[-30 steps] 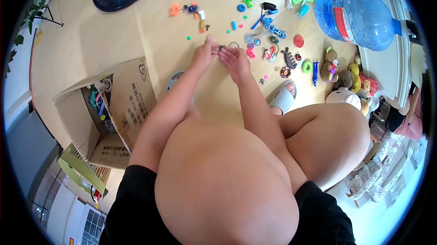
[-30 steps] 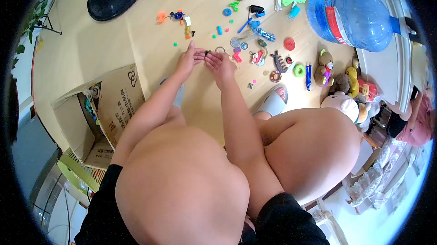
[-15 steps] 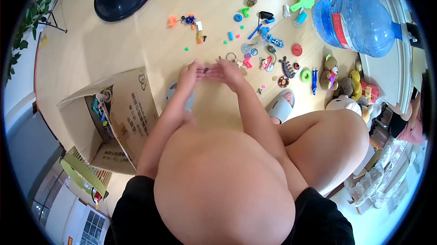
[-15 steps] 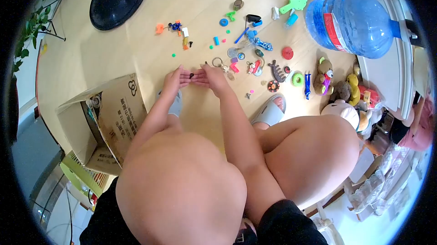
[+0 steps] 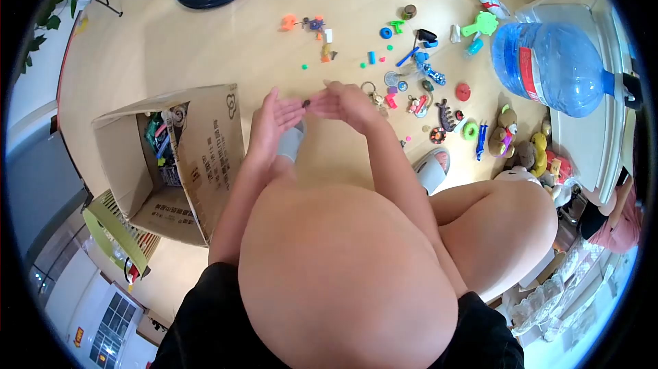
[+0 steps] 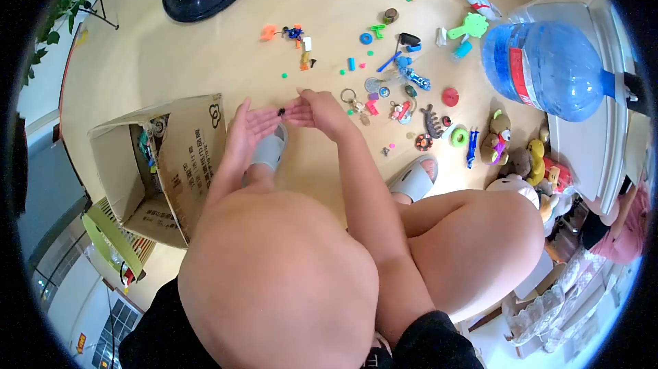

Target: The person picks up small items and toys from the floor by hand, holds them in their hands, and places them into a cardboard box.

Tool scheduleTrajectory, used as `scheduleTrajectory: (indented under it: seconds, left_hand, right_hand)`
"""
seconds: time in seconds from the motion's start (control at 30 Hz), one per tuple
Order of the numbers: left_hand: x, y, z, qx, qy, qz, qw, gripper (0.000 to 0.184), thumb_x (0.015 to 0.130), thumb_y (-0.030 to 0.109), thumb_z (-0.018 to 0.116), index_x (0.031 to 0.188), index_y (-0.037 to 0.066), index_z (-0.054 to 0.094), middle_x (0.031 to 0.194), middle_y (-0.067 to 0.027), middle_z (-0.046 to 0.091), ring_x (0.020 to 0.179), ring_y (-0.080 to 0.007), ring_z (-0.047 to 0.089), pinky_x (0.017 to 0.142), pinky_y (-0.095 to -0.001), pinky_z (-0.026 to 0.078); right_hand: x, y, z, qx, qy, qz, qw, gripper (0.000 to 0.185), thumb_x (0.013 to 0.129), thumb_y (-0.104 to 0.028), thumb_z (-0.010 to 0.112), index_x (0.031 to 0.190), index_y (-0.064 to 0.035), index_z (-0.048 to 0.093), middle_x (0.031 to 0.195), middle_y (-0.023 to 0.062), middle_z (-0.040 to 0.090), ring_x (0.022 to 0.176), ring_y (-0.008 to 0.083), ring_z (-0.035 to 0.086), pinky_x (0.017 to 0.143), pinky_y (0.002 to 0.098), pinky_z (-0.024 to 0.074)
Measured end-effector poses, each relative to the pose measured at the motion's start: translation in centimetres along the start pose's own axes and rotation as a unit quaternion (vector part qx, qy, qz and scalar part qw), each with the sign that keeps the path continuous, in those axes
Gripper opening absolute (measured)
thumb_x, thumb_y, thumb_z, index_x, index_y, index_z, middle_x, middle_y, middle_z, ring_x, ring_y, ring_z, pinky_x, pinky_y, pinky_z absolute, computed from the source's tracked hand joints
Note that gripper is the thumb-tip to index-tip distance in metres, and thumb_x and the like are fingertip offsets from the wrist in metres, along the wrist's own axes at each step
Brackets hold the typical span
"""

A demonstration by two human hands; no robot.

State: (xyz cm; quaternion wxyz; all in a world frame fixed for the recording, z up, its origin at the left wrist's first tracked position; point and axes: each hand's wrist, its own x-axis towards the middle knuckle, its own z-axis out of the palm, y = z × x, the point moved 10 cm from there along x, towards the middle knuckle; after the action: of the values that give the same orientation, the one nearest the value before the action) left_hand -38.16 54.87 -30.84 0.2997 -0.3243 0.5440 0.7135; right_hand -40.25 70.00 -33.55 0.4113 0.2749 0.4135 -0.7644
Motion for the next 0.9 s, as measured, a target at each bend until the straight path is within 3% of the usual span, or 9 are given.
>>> scheduleTrajectory:
  seconds: [0.17,0.37,0.4,0.53,0.77,0.9]
  left_hand:
    - [-2.2,3.3,-0.7,-0.054,0.045,0.069,0.995,0.074,0.1,0.054,0.034,0.131,-0.012,0.046,0.13,-0.0242,0.056,0.122,-0.0277,0.055,0.109,-0.0378,0.039]
    - [-7.0,8.8,-1.2,-0.125,0.026,0.183,0.975,0.069,0.102,0.046,0.03,0.134,-0.013,0.042,0.134,-0.0257,0.052,0.128,-0.0296,0.049,0.112,-0.0388,0.035]
    - [-8.1,9.9,-1.3,-0.133,0.013,0.2,0.971,0.071,0.102,0.046,0.03,0.136,-0.016,0.037,0.139,-0.0283,0.046,0.132,-0.0315,0.044,0.114,-0.0397,0.032]
    - [-11.5,12.1,-1.9,-0.241,-0.012,0.184,0.953,0.074,0.101,0.046,0.031,0.139,-0.018,0.029,0.144,-0.0322,0.036,0.137,-0.035,0.037,0.117,-0.0416,0.027]
    - [-14.8,14.0,-2.9,-0.316,-0.07,0.185,0.928,0.071,0.102,0.044,0.027,0.139,-0.016,0.032,0.146,-0.0319,0.035,0.139,-0.0364,0.035,0.117,-0.0425,0.026]
    - [-16.2,14.4,-3.6,-0.362,-0.108,0.194,0.905,0.072,0.102,0.044,0.027,0.139,-0.017,0.031,0.147,-0.0327,0.033,0.14,-0.0373,0.033,0.117,-0.0434,0.025]
  right_hand:
    - [-0.9,-2.2,3.3,0.044,-0.02,-0.041,0.998,0.047,0.102,-0.031,0.041,0.106,0.0126,0.06,0.103,0.0207,0.067,0.093,0.0267,0.068,0.086,0.0332,0.0566]
    - [-3.0,-5.4,9.7,0.039,-0.099,-0.101,0.989,0.05,0.103,-0.033,0.039,0.112,0.0113,0.06,0.109,0.0192,0.066,0.096,0.0244,0.067,0.09,0.033,0.0545]
    - [-3.1,-5.6,10.7,0.027,-0.103,-0.096,0.99,0.051,0.103,-0.034,0.04,0.114,0.0117,0.06,0.114,0.0195,0.065,0.096,0.0249,0.067,0.09,0.0327,0.0544]
    - [-5.4,-7.2,14.3,0.007,-0.107,-0.107,0.988,0.054,0.102,-0.036,0.041,0.119,0.0133,0.057,0.118,0.0217,0.063,0.1,0.0265,0.066,0.093,0.034,0.0534]
    - [-9.1,-7.8,17.5,0.12,-0.212,-0.104,0.964,0.066,0.102,-0.044,0.038,0.13,0.0151,0.048,0.127,0.0254,0.057,0.113,0.0313,0.06,0.105,0.038,0.0452]
    - [-10.7,-7.5,19.1,0.144,-0.239,-0.13,0.951,0.072,0.1,-0.048,0.04,0.135,0.0151,0.04,0.141,0.0275,0.044,0.125,0.0313,0.052,0.108,0.0379,0.0411]
